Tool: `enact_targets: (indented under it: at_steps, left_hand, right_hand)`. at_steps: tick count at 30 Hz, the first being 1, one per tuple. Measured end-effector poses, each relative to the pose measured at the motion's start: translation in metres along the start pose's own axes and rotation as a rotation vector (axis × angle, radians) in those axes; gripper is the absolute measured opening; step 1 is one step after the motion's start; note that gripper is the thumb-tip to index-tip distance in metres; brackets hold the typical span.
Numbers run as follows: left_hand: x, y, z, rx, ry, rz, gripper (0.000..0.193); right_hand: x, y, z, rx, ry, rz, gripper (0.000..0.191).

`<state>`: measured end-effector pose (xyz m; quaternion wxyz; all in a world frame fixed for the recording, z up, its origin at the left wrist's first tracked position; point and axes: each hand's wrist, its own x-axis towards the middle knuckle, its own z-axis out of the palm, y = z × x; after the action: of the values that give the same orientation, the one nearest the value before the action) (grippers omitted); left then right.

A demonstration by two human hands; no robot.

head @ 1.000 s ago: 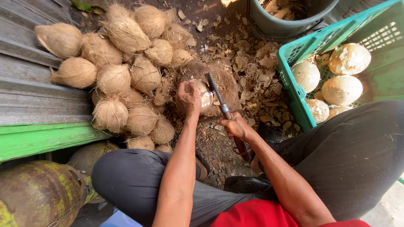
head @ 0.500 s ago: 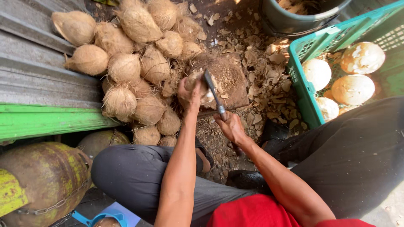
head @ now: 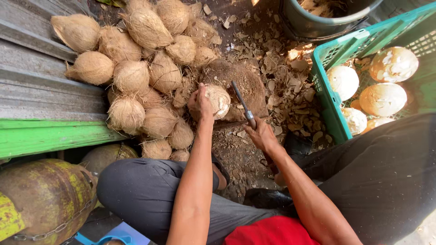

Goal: The person uses a curved knife to peel the husk off a coconut while sitting on the ground. The peeled coconut is placed into a green crate nearby.

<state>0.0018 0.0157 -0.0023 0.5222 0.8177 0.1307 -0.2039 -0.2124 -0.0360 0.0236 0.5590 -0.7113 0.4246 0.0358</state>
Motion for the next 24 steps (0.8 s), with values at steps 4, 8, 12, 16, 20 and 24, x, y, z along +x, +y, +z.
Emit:
enact_targets:
  at_steps: [4, 8, 12, 16, 20, 24]
  left_hand:
    - [-0.002, 0.008, 0.001, -0.006, -0.023, 0.109, 0.051]
    - [-0.005, 0.002, 0.004, 0.162, -0.039, 0.005, 0.043]
    - [0.000, -0.007, 0.010, 0.624, 0.000, 0.513, 0.029]
    - [0.007, -0.003, 0.008, 0.524, 0.111, 0.654, 0.032]
    - [0.006, 0.010, 0.004, 0.289, -0.001, 0.022, 0.030]
    - [-0.003, 0.014, 0.002, 0.109, -0.018, 0.036, 0.027]
  right_hand:
    - [-0.016, -0.020, -0.022, 0.179, 0.083, -0.016, 0.026]
    - [-0.031, -0.041, -0.022, 0.447, 0.129, -0.234, 0.025]
    - [-0.022, -0.050, -0.001, 0.204, 0.069, -0.089, 0.030]
    - [-0.017, -0.038, -0.005, 0.245, 0.038, 0.058, 0.026]
    - [-0.010, -0.028, -0.003, 0.576, 0.117, -0.356, 0.033]
    - [0.000, -0.023, 0.015, 0.259, 0.029, -0.060, 0.027]
